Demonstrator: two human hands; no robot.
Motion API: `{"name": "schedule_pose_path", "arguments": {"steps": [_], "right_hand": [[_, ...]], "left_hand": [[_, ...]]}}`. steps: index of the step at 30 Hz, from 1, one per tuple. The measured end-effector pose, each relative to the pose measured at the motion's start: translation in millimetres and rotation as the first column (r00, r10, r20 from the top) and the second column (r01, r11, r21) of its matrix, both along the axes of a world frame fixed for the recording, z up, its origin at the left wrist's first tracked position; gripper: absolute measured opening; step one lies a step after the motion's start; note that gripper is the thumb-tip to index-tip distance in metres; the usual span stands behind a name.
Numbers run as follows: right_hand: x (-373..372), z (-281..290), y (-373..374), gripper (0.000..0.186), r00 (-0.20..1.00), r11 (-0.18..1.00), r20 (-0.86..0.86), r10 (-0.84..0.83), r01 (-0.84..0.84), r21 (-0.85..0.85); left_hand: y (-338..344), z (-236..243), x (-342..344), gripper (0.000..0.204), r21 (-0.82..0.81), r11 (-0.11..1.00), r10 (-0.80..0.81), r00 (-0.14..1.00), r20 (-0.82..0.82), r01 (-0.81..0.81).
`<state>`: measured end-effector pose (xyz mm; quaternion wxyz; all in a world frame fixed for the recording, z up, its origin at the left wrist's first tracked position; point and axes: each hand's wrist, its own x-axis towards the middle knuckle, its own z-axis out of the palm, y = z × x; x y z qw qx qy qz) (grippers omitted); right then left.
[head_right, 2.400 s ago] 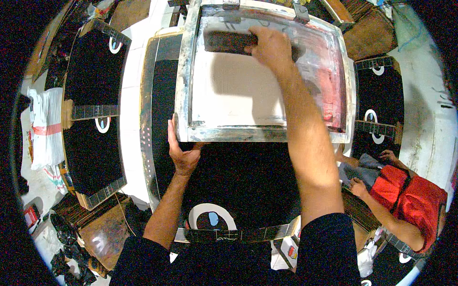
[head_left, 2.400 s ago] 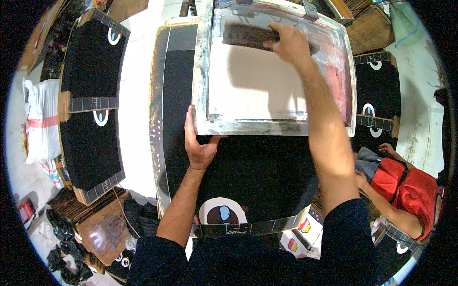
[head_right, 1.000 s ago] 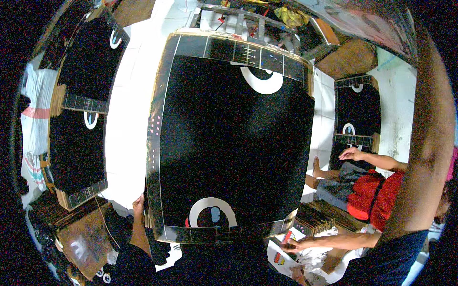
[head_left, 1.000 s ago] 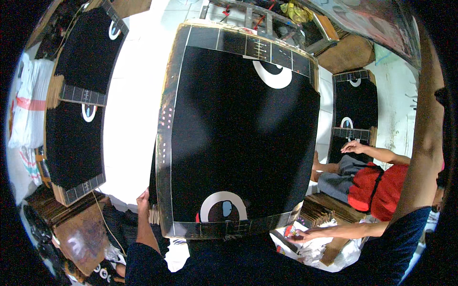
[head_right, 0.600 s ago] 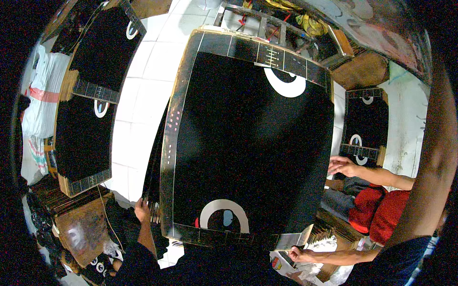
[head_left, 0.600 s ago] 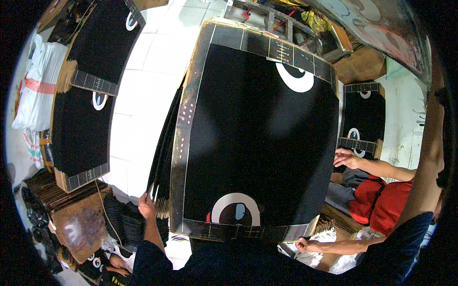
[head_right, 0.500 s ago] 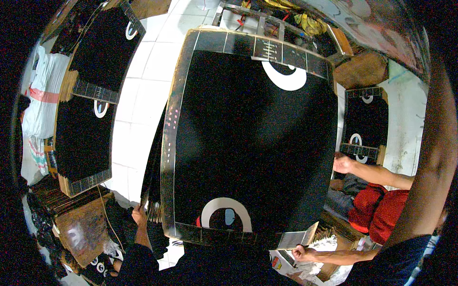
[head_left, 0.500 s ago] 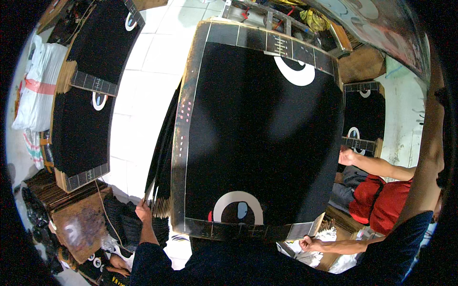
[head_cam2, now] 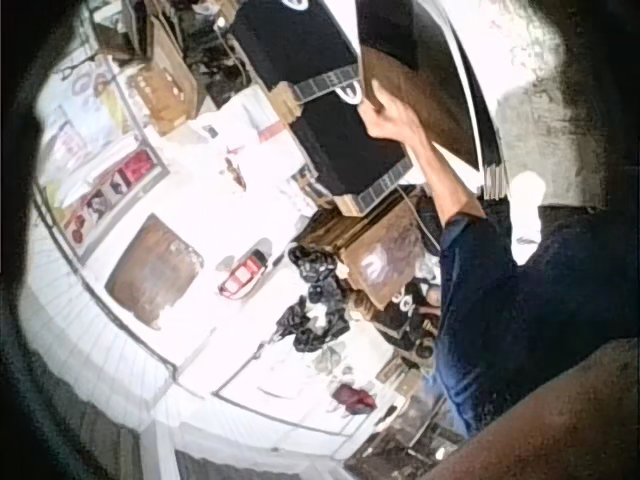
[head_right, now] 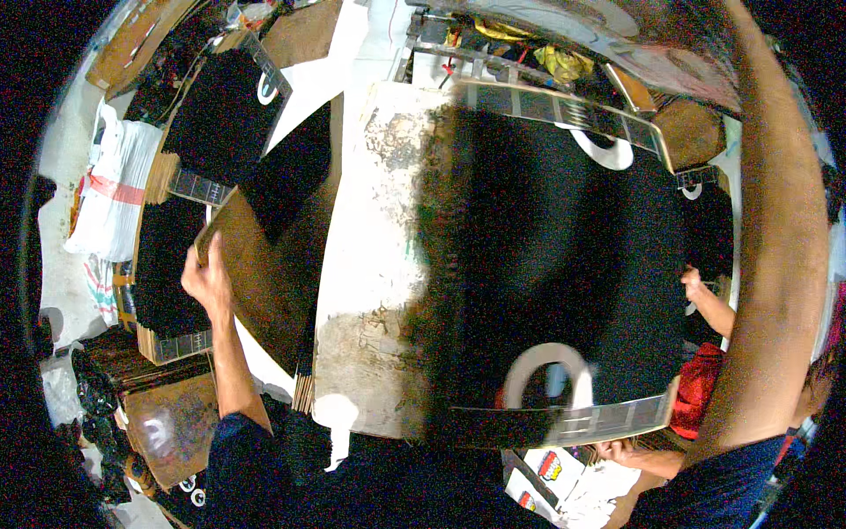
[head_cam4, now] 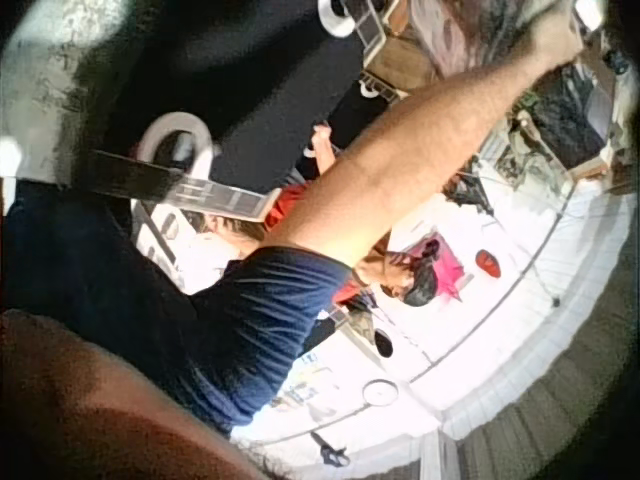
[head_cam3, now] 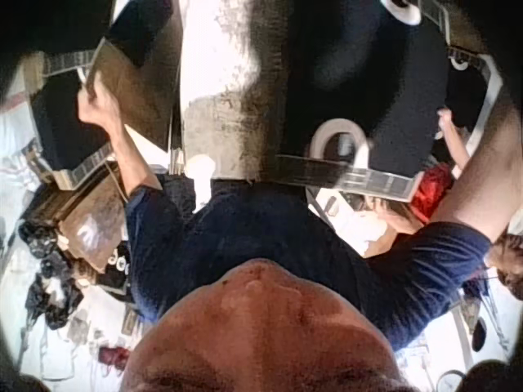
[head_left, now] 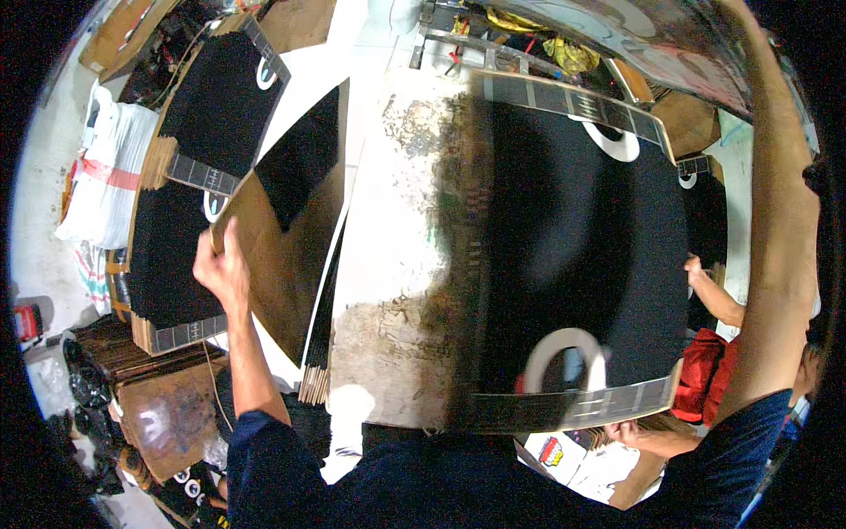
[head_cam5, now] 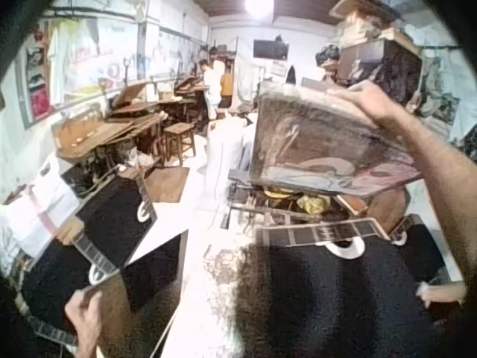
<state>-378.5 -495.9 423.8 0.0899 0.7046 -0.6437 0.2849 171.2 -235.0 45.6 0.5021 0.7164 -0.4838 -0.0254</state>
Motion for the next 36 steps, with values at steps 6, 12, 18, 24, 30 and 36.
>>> {"name": "schedule_pose_path", "arguments": {"steps": [6, 12, 18, 24, 30, 36], "right_hand": [[12, -8, 33, 0.089, 0.996, 0.997, -0.047, -0.077, 0.077, 0.005], [4, -30, 40, 0.090, 0.991, 0.992, -0.088, -0.102, 0.095, -0.082], [11, -38, 55, 0.088, 0.982, 0.987, -0.119, -0.149, 0.141, -0.073], [11, -44, 60, 0.092, 0.973, 0.981, -0.132, -0.190, 0.185, -0.050], [11, -57, 76, 0.090, 0.990, 0.994, -0.122, -0.073, 0.062, -0.086], [10, -59, 74, 0.098, 0.973, 0.987, -0.168, -0.158, 0.159, -0.010]], "left_hand": [[36, 124, -78, 0.017, -0.057, 0.996, -0.035, 0.926, 0.376, 0.061], [171, 127, -223, 0.039, 0.080, 0.668, -0.733, 0.637, 0.238, 0.740], [221, 53, -377, 0.063, 0.330, 0.099, -0.954, -0.004, 0.299, 0.939], [172, -51, -218, 0.062, 0.339, 0.788, -0.400, 0.846, -0.352, 0.514], [196, -98, -8, 0.057, 0.779, 0.613, 0.208, 0.978, 0.006, -0.135], [265, -73, -65, 0.046, 0.393, 0.918, 0.235, 0.867, -0.439, -0.050]]}}
